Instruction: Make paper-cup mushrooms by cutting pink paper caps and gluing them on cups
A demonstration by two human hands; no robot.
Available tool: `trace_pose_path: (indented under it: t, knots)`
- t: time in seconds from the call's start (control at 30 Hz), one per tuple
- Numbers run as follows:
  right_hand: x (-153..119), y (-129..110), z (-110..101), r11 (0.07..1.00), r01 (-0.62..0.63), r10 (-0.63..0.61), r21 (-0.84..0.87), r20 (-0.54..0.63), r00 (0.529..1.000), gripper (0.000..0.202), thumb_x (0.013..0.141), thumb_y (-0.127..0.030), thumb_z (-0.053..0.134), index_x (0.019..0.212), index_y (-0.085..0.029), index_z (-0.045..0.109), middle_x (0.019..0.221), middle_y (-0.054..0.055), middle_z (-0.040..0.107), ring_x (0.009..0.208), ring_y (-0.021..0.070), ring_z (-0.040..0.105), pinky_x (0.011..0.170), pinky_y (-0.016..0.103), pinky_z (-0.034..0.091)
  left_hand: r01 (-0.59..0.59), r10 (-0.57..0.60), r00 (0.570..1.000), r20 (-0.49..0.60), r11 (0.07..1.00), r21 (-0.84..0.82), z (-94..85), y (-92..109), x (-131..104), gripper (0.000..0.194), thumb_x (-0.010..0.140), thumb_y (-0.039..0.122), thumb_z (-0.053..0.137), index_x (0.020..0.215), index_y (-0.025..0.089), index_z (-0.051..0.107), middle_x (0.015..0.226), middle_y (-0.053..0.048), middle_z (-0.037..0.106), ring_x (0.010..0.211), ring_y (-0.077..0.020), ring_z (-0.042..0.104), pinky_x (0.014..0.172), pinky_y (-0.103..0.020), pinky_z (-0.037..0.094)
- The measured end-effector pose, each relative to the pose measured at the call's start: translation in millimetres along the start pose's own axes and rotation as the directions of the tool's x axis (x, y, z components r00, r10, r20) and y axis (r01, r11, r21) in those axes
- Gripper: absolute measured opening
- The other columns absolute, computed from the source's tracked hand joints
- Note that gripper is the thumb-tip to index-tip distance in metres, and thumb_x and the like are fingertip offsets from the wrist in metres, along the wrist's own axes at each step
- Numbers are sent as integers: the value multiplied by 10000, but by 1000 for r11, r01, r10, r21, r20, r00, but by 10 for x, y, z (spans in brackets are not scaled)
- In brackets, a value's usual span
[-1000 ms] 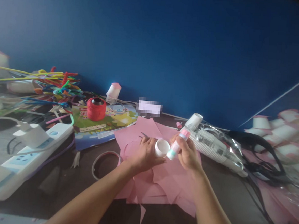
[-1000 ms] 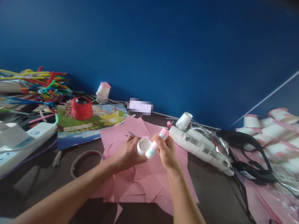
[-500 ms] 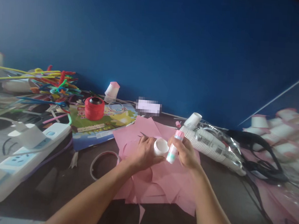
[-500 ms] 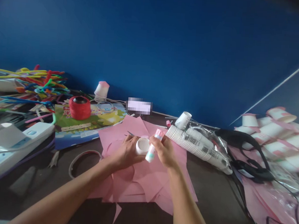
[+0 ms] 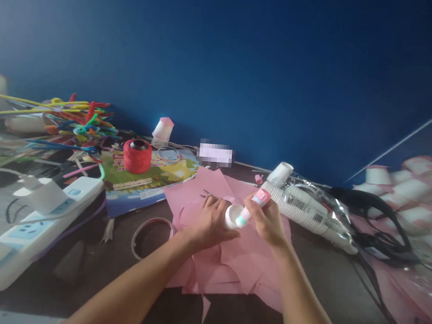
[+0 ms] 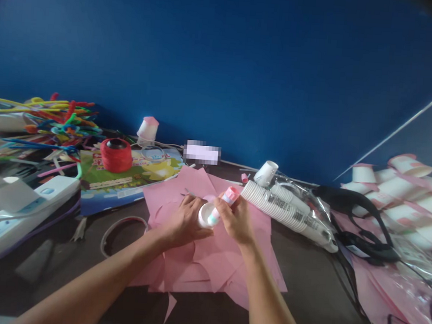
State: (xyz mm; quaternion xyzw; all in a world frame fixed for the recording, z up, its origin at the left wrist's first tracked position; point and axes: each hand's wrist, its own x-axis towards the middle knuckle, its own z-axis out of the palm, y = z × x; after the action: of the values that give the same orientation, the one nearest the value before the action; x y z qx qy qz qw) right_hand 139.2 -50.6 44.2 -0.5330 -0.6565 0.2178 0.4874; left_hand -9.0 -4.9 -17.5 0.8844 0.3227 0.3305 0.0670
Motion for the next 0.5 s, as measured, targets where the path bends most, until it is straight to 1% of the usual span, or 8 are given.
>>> trace_pose_path:
  t: [0.1, 0.17, 0.2, 0.23, 0.3, 0.33, 0.4, 0.5]
  knots:
    - [-22, 15, 5, 997, -53, 50, 50, 60, 997, 323, 847, -393, 447, 603, -186, 489, 538, -23, 427, 503, 109, 396, 479, 248, 306, -4, 5, 1000, -27, 1000, 22, 31, -10, -4, 393, 644, 449, 642, 879, 168, 502, 787, -63, 594, 745, -236, 554, 701, -388, 435]
    - [-30, 44, 5, 995, -61, 56, 77, 71, 996, 312, 837, -410, 465, 621, -189, 511, 547, -21, 437, 506, 113, 401, 480, 250, 314, 9, -7, 999, -48, 999, 33, 46, -15, -7, 377, 656, 454, 622, 869, 165, 507, 771, -66, 592, 739, -237, 553, 707, -391, 435]
    - [-31, 63, 3, 994, -54, 49, 96, 47, 998, 304, 832, -417, 475, 632, -191, 516, 561, -18, 444, 516, 116, 407, 488, 251, 322, 14, -12, 999, -49, 999, 32, 47, -14, -8, 398, 644, 460, 632, 876, 162, 508, 780, -70, 595, 749, -241, 551, 714, -394, 436]
    - [-29, 84, -1, 992, -43, 43, 118, -2, 999, 298, 829, -422, 479, 642, -194, 516, 572, -18, 445, 525, 117, 408, 496, 252, 329, 17, -15, 999, -42, 999, 30, 43, -11, -9, 428, 627, 467, 648, 890, 160, 508, 800, -73, 600, 766, -247, 549, 726, -397, 437]
    - [-21, 119, -13, 989, -28, 47, 149, -126, 991, 298, 835, -429, 468, 654, -195, 509, 574, -21, 430, 524, 115, 395, 498, 251, 330, 23, -22, 999, -23, 999, 28, 26, -3, -8, 481, 597, 472, 679, 919, 161, 503, 839, -75, 607, 796, -256, 545, 748, -404, 436]
    - [-16, 130, -18, 991, -26, 50, 134, -178, 983, 299, 839, -423, 464, 651, -194, 504, 570, -23, 420, 522, 114, 389, 498, 251, 328, 22, -22, 1000, -16, 999, 26, 16, 1, -8, 503, 586, 474, 690, 931, 162, 499, 852, -73, 608, 807, -258, 542, 758, -407, 435]
    - [-7, 126, -18, 999, -24, 34, 46, -223, 974, 301, 839, -401, 470, 624, -190, 487, 549, -28, 402, 517, 112, 385, 496, 249, 320, 16, -15, 1000, -10, 1000, 22, -1, 4, -7, 516, 578, 470, 703, 935, 164, 492, 862, -69, 606, 817, -258, 536, 775, -409, 430]
    - [-1, 68, 11, 998, 13, -24, -66, -168, 985, 312, 833, -372, 476, 581, -191, 452, 518, -33, 394, 505, 111, 388, 492, 248, 314, 6, -6, 1000, 1, 1000, 2, -9, 3, -7, 515, 573, 462, 713, 925, 165, 482, 861, -62, 597, 812, -249, 528, 779, -406, 429]
